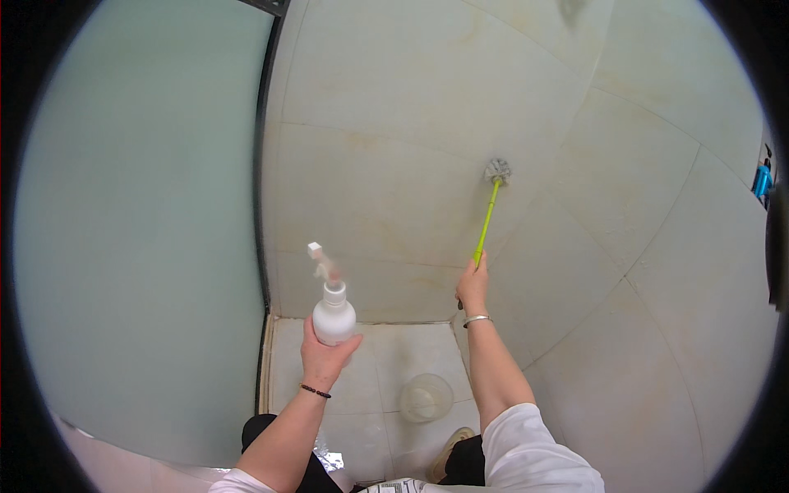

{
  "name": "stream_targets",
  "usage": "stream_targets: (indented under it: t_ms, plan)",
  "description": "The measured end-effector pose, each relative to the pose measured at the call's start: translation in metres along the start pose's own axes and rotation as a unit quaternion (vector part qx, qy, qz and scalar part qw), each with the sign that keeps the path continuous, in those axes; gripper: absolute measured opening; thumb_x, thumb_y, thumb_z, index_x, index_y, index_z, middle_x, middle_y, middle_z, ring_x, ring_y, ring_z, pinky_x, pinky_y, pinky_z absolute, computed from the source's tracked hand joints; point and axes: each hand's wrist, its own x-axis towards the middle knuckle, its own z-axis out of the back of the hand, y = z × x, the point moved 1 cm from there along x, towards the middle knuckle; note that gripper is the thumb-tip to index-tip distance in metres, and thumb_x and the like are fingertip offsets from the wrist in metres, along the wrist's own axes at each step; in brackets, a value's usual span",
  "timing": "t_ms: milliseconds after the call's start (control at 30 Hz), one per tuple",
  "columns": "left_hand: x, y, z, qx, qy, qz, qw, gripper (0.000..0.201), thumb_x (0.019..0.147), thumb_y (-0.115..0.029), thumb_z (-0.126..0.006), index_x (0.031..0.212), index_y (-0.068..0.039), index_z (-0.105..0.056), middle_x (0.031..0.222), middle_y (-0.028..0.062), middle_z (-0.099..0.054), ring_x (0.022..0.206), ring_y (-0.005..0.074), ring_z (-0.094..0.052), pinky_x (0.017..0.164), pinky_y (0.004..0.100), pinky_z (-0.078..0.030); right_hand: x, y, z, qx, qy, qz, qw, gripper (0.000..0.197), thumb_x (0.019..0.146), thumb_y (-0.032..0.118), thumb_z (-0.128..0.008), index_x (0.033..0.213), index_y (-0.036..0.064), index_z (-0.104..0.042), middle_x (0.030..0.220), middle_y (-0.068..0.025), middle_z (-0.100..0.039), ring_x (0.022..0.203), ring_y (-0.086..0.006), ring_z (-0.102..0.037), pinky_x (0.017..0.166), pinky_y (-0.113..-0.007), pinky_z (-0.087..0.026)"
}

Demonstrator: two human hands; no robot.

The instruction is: The person sprays liquid from a bottle onto the tiled walls of a shower and scrubs the wall tiles and corners with a long-handled brush.

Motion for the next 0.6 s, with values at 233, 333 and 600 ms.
stream_targets:
  t_ms: [233,333,600]
  plan:
    - [-0.002,-0.008,-0.004,0.001,0.011,0.015,1.000,0.075,0.059,-0.025,-0.084,0.119,-0.005,-0.045,0.107,0.0108,-0.061,0.097,0.0211,-0.060,0.083,0.0349,-0.049,-0.067,0.026,-0.060,-0.163,-0.163,0.469,0.853,0.049,0.095,0.021,-0.046,0.141,0.0123,-0.032,0.083,-0.0247,-0.063,0.070,-0.0384,-0.062,0.061,-0.049,-0.046]
    - [-0.002,-0.001,0.009,0.007,0.003,0.024,1.000,0.075,0.058,-0.025,-0.084,0.119,-0.005,-0.045,0.107,0.0110,-0.061,0.096,0.0209,-0.060,0.083,0.0345,-0.049,-0.093,0.065,-0.054,-0.178,0.227,0.153,0.945,0.052,0.094,0.022,-0.046,0.142,0.0111,-0.029,0.091,-0.0290,-0.061,0.078,-0.0436,-0.060,0.064,-0.051,-0.045]
    - [-0.004,-0.012,0.010,0.012,0.010,0.008,1.000,0.076,0.058,-0.024,-0.084,0.120,-0.004,-0.044,0.107,0.0113,-0.061,0.097,0.0214,-0.060,0.083,0.0344,-0.049,-0.018,-0.024,0.009,0.008,0.025,-0.017,1.000,0.048,0.096,0.023,-0.041,0.141,0.0100,-0.029,0.080,-0.0245,-0.060,0.066,-0.0356,-0.058,0.061,-0.046,-0.046]
